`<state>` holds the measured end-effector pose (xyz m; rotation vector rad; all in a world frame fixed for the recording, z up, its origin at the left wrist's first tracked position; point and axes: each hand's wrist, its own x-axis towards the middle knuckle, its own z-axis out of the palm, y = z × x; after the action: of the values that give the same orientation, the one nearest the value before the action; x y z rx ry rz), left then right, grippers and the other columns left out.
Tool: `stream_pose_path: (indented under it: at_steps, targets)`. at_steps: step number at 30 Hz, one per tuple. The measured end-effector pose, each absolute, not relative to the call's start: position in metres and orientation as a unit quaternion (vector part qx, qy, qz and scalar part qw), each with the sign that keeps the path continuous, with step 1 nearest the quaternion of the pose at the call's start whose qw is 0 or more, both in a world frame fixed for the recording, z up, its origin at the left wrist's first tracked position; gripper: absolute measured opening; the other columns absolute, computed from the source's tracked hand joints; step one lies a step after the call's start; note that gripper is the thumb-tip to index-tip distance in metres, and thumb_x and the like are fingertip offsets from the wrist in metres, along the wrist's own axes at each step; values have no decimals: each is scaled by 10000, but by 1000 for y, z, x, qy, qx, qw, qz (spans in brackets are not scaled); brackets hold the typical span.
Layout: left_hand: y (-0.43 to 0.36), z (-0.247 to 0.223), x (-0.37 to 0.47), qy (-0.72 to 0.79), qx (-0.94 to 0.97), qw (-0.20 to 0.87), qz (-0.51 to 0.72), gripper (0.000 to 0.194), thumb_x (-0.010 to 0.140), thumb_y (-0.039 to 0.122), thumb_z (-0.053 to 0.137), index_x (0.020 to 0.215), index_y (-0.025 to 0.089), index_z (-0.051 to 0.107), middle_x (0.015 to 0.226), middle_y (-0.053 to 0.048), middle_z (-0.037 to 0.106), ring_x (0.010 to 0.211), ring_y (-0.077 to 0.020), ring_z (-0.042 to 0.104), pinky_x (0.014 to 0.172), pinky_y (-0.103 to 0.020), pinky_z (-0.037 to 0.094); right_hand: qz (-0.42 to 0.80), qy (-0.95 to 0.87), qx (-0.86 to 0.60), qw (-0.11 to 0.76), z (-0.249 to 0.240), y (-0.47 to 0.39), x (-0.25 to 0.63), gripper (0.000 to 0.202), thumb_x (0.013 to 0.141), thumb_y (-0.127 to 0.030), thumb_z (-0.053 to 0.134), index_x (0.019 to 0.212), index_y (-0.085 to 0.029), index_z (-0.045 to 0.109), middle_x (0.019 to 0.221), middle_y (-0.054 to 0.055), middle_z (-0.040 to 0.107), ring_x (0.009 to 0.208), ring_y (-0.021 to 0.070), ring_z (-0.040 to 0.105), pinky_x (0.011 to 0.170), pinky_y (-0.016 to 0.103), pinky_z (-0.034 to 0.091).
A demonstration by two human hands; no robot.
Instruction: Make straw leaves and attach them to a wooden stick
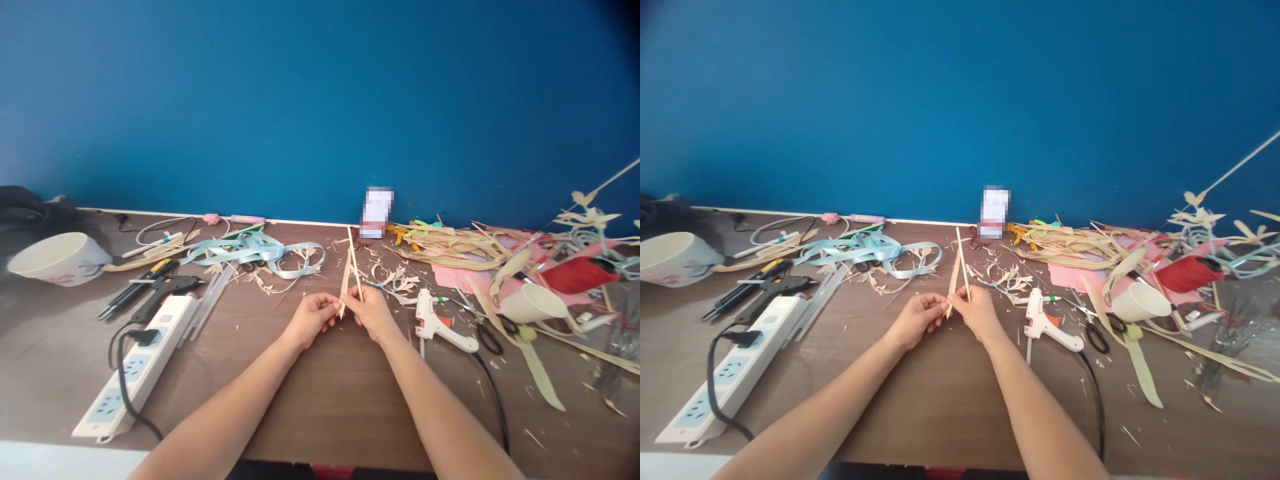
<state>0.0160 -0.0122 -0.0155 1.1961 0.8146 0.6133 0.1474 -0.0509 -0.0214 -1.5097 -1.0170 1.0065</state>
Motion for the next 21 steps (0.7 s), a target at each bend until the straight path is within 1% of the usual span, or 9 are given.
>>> stream_pose_path:
  at_steps: [3,6,8,11,14,21]
  targets:
    - [-14,-14,16,373,557,692,268,229,624,310,601,715,109,543,545,25,509,391,-28,363,338,-145,256,406,-399,-629,529,-20,-50,148,249,641,-380,597,602,-168,472,421,-65,436,304,43,315,297,179,221]
    - [-16,-15,17,380,589,671,242,151,615,237,578,683,111,532,584,5,552,381,-23,355,336,-144,260,401,-347,-622,577,-16,-48,152,246,638,-363,606,590,-178,450,390,-95,349,287,36,278,285,174,196]
    - [-17,-17,17,385,587,667,251,131,620,221,566,681,115,519,592,3,557,376,-20,342,332,-142,251,409,-320,-609,600,-13,-48,155,255,636,-358,611,582,-184,433,377,-108,308,281,31,251,281,170,184]
    - [-16,-18,16,385,542,676,318,199,650,272,568,773,126,513,621,18,523,397,-20,335,333,-139,244,437,-330,-594,590,-10,-50,155,261,628,-355,627,584,-179,440,387,-103,322,286,26,250,279,165,177]
    - [-14,-16,15,368,519,698,328,295,665,339,581,857,123,524,580,37,465,412,-25,331,336,-137,224,461,-357,-586,563,-11,-51,149,254,637,-363,624,602,-173,460,402,-95,342,297,29,270,282,160,183]
    - [-14,-14,15,361,550,694,292,295,632,368,624,733,104,540,544,38,470,367,-4,278,344,-159,174,464,-372,-583,554,-16,-52,143,252,635,-350,628,592,-169,458,411,-92,359,305,26,276,290,155,192]
